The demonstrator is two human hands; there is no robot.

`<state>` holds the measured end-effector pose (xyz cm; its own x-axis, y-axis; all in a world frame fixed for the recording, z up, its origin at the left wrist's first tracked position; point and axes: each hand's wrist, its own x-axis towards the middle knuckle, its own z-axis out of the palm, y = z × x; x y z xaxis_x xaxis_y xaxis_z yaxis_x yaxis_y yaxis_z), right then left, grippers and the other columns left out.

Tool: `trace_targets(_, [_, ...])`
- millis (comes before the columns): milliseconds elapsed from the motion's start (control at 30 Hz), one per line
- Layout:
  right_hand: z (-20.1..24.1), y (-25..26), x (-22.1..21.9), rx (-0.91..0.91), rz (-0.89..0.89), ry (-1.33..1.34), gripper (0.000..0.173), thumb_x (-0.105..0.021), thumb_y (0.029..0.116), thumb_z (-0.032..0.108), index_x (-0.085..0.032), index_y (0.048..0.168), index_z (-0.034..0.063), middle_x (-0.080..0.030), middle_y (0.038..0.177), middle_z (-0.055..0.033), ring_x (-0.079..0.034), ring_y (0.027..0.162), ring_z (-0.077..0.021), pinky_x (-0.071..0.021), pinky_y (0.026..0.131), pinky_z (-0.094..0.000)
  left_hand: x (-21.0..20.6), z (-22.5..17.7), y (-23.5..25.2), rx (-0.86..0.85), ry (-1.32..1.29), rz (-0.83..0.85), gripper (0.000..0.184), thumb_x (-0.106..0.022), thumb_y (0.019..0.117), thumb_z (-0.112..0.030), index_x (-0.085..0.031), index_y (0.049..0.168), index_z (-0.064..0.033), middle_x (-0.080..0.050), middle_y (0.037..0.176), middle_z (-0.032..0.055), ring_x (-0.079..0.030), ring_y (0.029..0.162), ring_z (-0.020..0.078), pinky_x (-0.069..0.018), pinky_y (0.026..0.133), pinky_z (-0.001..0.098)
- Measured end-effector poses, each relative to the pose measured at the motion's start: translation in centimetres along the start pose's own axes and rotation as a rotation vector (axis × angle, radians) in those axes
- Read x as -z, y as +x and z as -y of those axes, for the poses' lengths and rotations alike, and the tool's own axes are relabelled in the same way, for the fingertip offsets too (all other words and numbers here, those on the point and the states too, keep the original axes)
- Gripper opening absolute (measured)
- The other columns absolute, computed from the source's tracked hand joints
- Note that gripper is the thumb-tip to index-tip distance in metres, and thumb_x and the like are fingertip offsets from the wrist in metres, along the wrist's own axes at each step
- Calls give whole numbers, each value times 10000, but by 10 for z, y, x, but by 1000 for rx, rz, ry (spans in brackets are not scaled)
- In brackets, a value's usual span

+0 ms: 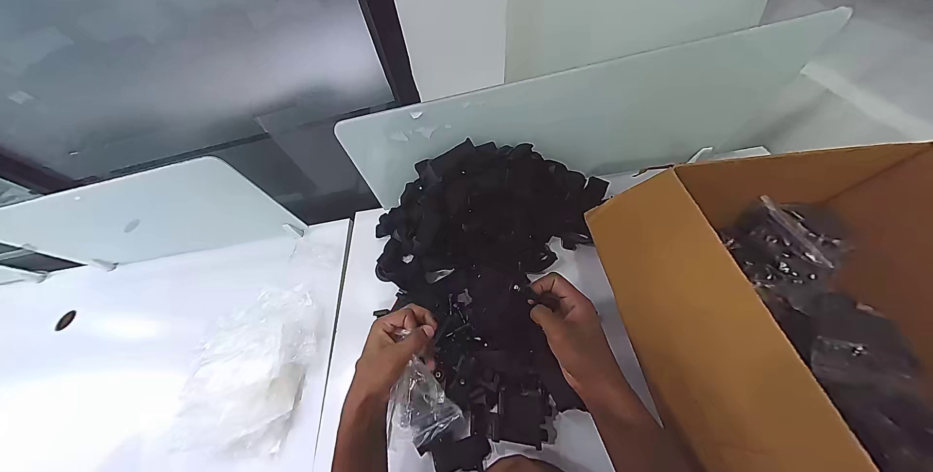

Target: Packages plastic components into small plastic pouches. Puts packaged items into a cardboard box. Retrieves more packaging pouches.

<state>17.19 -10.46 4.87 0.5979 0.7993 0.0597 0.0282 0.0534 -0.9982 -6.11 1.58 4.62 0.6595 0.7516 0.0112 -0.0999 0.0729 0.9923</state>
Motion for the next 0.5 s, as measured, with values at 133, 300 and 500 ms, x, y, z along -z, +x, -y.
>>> trace_targets(133, [-1, -5, 3, 120, 58, -205, 169, -591, 814, 75, -647, 972, 93, -640, 860, 52, -585, 725, 25, -487, 616, -154, -12, -9, 3, 10, 244, 185, 269, -698, 879, -115, -633, 1135, -65, -723, 1142, 17, -677, 1034, 111, -563, 878, 297])
trace_targets(300, [6, -4, -1, 211, 71, -178, 194, -593, 839, 56, -676, 1014, 67, -694, 1003, 15, -641, 871, 11, -540, 731, -162, -35, -8, 13, 61, 327, 100, 676, -825, 827, -201, -522, 1398, -3, -710, 1167, 42, -673, 1076, 120, -573, 923, 299])
trace_targets(500, [8, -1, -4, 210, 107, -97, 160, -674, 910, 85, -697, 1064, 49, -705, 1107, -37, -675, 1014, -66, -586, 837, -208, -45, 1, 21, -49, 354, -45, 716, -831, 833, -218, -498, 1429, 0, -721, 1142, 52, -683, 1069, 133, -574, 937, 306])
